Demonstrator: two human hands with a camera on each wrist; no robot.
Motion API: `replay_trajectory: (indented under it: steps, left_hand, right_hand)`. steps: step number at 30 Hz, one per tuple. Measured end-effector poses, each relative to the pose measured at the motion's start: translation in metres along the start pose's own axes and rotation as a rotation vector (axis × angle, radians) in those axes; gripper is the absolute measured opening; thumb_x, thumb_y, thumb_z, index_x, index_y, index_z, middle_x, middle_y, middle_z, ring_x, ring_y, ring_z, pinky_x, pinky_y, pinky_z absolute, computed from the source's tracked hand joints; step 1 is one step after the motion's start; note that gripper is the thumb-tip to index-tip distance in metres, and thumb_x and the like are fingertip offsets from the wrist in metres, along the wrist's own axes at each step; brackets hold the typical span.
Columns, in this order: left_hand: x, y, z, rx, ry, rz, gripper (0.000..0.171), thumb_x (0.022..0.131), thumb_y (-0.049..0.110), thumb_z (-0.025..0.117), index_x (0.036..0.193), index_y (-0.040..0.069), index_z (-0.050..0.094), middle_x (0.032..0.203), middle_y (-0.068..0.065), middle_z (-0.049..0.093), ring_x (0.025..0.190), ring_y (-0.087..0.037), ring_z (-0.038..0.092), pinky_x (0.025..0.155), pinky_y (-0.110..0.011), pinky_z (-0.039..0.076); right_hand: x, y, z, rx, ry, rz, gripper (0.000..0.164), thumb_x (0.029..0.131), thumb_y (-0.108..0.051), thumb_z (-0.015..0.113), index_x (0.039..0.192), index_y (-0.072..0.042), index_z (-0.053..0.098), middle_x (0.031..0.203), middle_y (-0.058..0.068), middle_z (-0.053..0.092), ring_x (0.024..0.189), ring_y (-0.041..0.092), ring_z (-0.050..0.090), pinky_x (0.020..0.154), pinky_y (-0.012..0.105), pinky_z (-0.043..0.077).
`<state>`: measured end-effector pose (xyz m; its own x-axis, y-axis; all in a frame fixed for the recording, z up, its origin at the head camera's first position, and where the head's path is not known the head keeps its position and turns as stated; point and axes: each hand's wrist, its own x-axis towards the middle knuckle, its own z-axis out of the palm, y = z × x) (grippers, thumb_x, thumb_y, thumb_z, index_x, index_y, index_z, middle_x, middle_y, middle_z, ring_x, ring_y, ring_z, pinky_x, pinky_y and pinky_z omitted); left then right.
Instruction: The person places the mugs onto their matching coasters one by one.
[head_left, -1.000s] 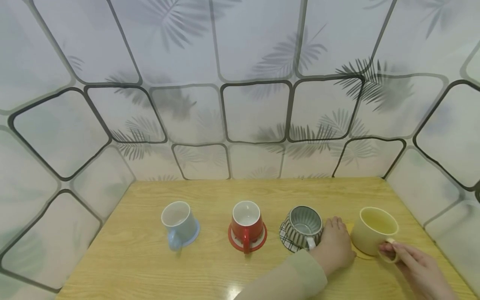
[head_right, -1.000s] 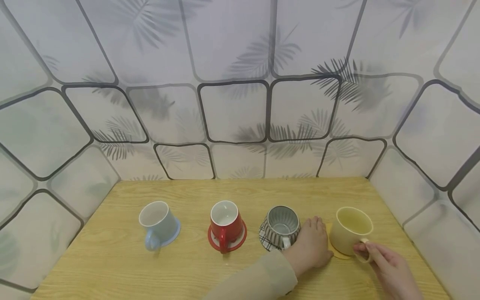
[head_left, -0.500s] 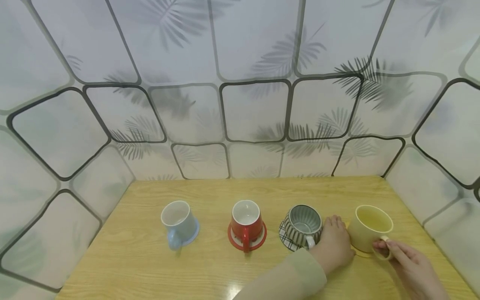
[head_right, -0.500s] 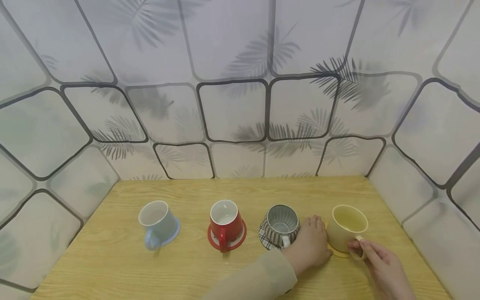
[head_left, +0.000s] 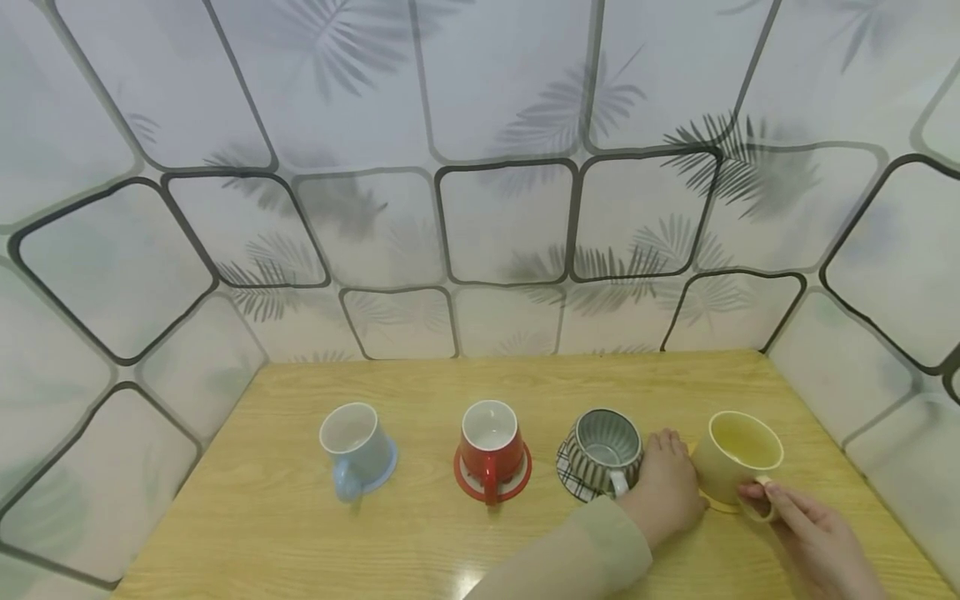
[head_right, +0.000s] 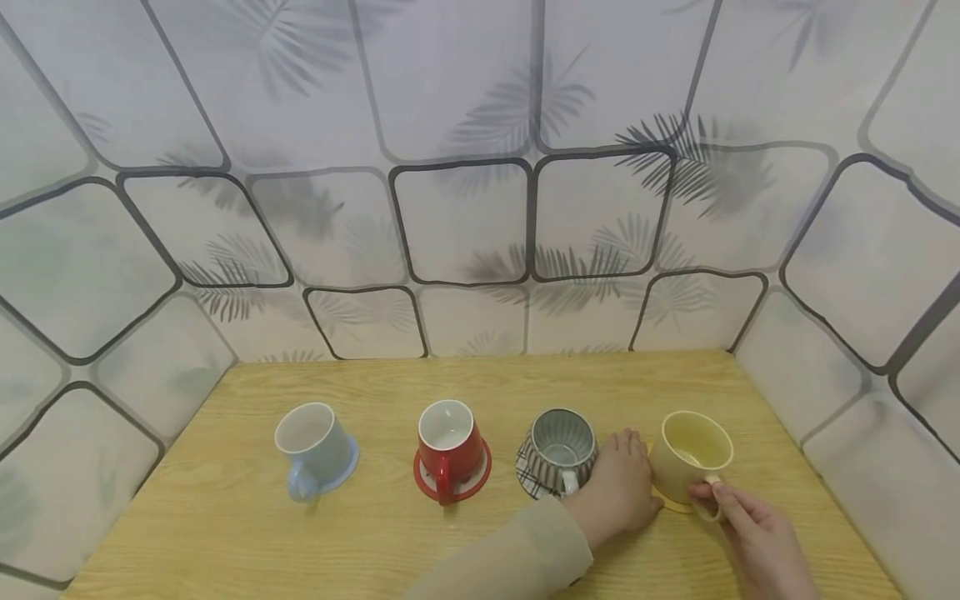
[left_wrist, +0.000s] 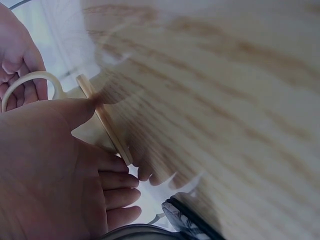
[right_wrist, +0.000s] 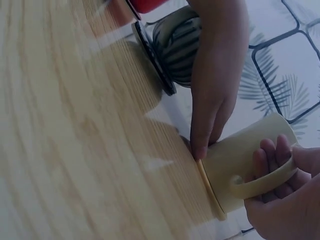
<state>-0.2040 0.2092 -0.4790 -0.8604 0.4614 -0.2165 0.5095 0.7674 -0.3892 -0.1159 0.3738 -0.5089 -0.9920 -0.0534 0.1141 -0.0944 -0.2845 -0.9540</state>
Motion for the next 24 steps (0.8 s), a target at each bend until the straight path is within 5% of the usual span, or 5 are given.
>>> replay_trajectory:
  steps: [13, 24]
  left_hand:
    - [-0.002, 0.001, -0.001, 0.038, -0.004, -0.033, 0.077, 0.098, 0.085, 0.032, 0.162, 0.042, 0.034, 0.169, 0.022, 0.032, 0.159, 0.002, 0.026, 0.130, -0.021, 0.026]
    - [0.000, 0.003, 0.002, 0.051, -0.011, -0.047, 0.079, 0.097, 0.086, 0.030, 0.163, 0.043, 0.032, 0.169, 0.022, 0.031, 0.159, 0.002, 0.026, 0.130, -0.021, 0.025]
  right_hand:
    - [0.000, 0.005, 0.023, 0.140, 0.126, -0.020, 0.042, 0.114, -0.003, 0.040, 0.115, -0.009, 0.082, 0.111, -0.006, 0.083, 0.110, -0.005, 0.072, 0.090, 0.009, 0.057]
    - [0.002, 0.001, 0.012, -0.097, 0.120, 0.079, 0.038, 0.115, -0.011, 0.044, 0.117, -0.013, 0.082, 0.114, -0.019, 0.079, 0.108, -0.014, 0.067, 0.085, 0.005, 0.056]
